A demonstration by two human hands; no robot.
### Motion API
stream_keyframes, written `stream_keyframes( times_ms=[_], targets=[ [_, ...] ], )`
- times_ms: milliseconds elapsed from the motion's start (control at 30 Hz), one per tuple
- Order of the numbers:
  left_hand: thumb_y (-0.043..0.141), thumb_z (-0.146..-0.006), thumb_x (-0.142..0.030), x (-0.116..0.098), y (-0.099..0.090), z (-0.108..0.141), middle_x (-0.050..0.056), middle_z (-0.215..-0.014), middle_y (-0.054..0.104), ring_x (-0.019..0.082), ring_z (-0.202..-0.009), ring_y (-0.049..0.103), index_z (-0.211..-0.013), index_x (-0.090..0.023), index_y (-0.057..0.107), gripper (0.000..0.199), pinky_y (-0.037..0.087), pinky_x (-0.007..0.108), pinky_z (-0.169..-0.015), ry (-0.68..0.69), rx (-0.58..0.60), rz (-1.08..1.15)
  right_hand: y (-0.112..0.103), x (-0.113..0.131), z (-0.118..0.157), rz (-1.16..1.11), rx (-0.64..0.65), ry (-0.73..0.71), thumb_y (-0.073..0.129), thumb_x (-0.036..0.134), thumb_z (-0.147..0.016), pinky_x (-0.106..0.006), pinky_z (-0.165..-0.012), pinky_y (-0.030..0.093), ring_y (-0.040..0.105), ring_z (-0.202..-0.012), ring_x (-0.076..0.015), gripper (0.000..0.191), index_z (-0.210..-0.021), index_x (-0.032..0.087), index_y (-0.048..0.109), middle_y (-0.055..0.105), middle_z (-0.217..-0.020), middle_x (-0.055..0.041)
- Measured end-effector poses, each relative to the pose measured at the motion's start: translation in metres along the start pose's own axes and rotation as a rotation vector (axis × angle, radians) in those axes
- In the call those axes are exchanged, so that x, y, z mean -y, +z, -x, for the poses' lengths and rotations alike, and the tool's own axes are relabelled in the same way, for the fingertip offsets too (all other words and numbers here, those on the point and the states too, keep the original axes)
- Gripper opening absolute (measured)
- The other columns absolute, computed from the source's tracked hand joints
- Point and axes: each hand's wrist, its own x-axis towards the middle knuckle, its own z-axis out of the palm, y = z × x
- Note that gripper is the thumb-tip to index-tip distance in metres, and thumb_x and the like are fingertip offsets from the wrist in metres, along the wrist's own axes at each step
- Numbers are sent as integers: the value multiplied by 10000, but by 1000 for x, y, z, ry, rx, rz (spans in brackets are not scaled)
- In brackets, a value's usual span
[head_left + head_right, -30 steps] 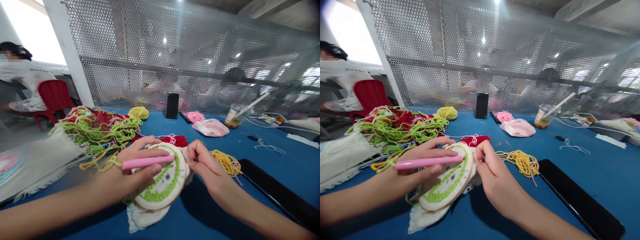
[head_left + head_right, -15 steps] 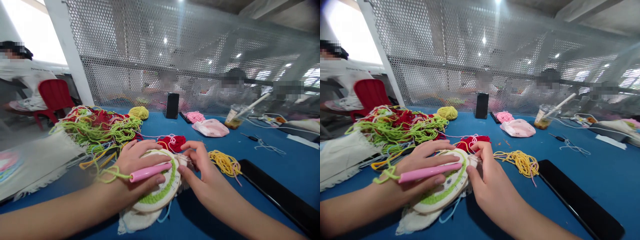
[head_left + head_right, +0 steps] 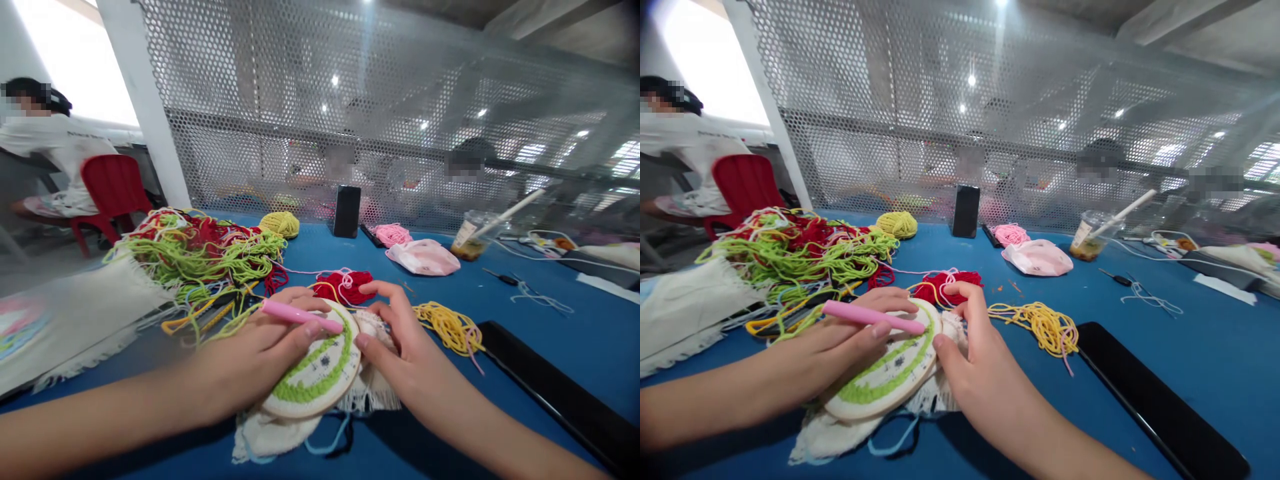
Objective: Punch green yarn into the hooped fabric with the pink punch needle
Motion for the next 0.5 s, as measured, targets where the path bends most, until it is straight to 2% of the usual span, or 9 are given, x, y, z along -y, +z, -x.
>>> stream_keyframes(
  times_ms=[67,200,300,500],
  targets=[
    [323,-888,-322,-3,0,0,-24,-1288,419,186,-1208,362,-1231,-357,397,353,332,343,-991,-8,-11,-9,1,-1,0,-76,15,29,413,201,-841,-289,-748,447,515,-820,-123,336,-1130,320,291,463,-947,2],
    [368,-871,-335,-6,1,-1,-49,-1317,380,199,-1245,294,-1207,-373,422,343,309,353,-1007,26,-30,-19,0,-2,0,-183,54,63,442,236,-831,-240,-597,458,518,-685,-95,421,-1164,346,209,433,-965,6],
    [355,-871,-354,-4,1,-3,-40,-1289,404,207,-1240,286,-1197,-367,435,336,255,401,-1030,23,-50,22,-1,-1,0,-156,27,33,464,209,-818,-236,-601,449,511,-689,-93,453,-1165,348,207,433,-961,11],
    [342,-861,-423,-14,-2,-2,-51,-1311,353,210,-1227,290,-1141,-387,493,321,237,407,-1036,-130,-53,201,-6,11,-2,-176,-1,18,451,164,-821,-239,-626,430,480,-700,-93,404,-1123,315,229,462,-945,12]
  ],
)
